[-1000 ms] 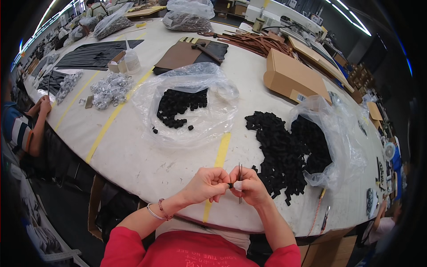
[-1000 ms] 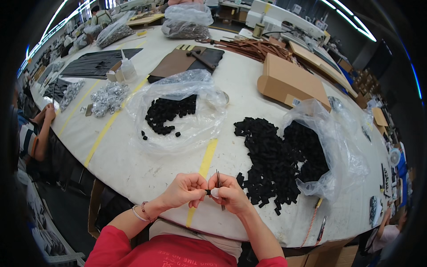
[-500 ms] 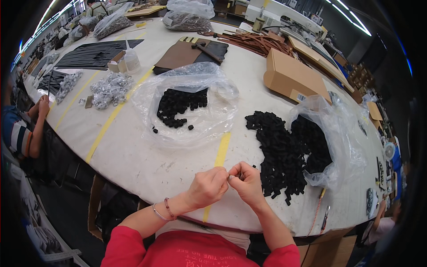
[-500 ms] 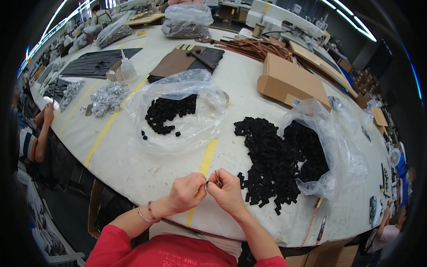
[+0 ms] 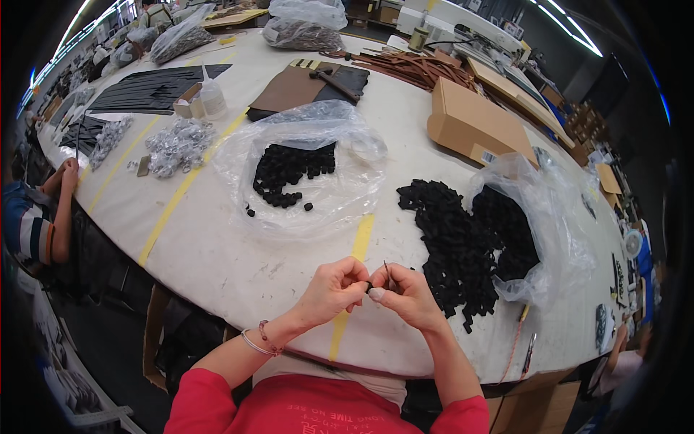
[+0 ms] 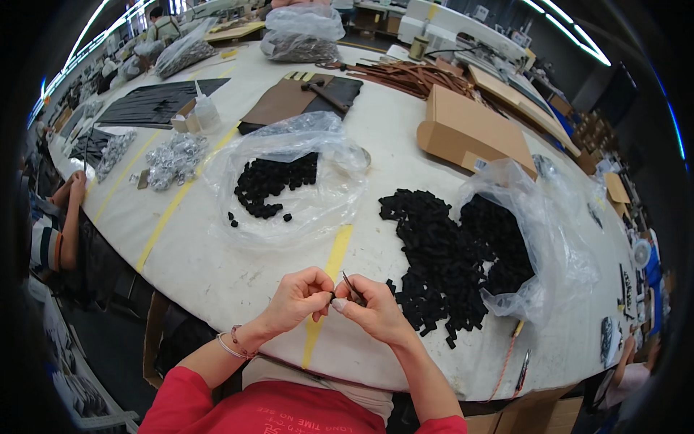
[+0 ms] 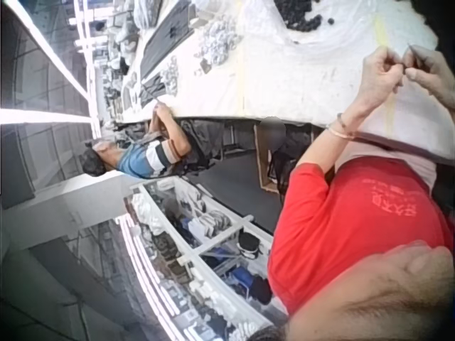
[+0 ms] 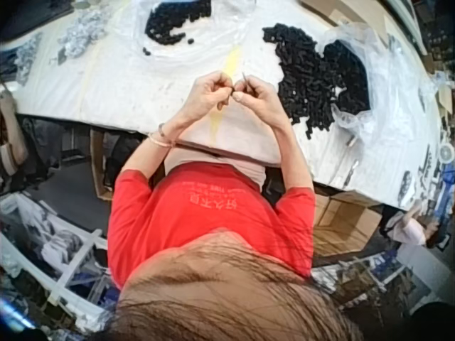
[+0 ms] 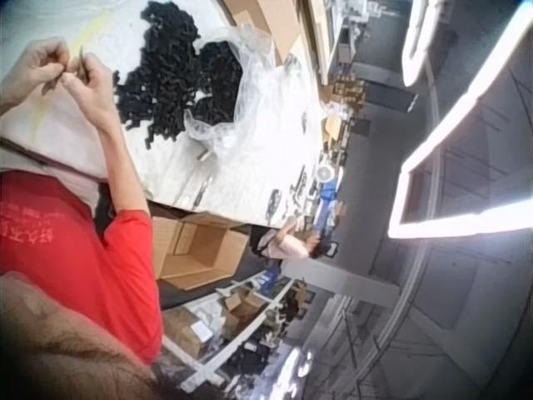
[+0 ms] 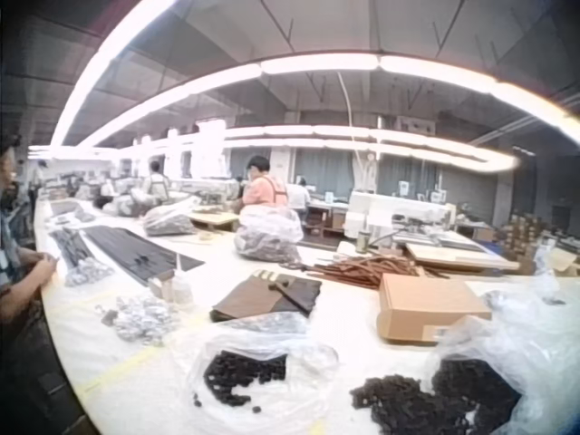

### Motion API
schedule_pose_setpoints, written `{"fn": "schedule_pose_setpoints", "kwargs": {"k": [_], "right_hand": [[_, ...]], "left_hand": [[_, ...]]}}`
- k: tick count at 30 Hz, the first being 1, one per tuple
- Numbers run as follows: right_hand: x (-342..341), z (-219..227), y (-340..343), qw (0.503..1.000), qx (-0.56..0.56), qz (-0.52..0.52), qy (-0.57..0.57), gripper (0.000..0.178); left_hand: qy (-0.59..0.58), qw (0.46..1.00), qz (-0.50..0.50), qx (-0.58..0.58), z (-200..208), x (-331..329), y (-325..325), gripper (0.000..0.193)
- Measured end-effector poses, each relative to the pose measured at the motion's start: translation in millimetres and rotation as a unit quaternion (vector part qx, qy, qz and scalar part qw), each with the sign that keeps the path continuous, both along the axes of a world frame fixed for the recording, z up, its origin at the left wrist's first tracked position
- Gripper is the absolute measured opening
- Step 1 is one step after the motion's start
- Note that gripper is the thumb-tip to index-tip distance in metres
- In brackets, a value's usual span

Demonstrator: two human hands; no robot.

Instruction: The person folds small black strips into loops by hand and works on them using a small tool, handling the pieces one at a time.

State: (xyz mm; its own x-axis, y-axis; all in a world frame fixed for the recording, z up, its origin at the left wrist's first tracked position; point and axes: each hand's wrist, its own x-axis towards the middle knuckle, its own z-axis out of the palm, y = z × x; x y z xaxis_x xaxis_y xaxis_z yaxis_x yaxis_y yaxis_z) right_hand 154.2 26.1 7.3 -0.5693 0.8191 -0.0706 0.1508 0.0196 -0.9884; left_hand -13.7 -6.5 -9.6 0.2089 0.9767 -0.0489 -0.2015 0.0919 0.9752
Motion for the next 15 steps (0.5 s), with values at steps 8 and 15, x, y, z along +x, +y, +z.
{"fn": "schedule_pose_setpoints", "kwargs": {"k": [8, 15], "right_hand": [[-6, 3, -1, 0.999, -0.002, -0.031, -0.035, 0.009], [-22, -8, -5, 0.978, 0.121, -0.169, -0.029, 0.007]], "left_hand": [[0.084, 0.99, 0.059, 0.094, -9, 7, -2, 0.005], [0.354, 0.79, 0.17, 0.471, -22, 15, 1, 0.015]]}}
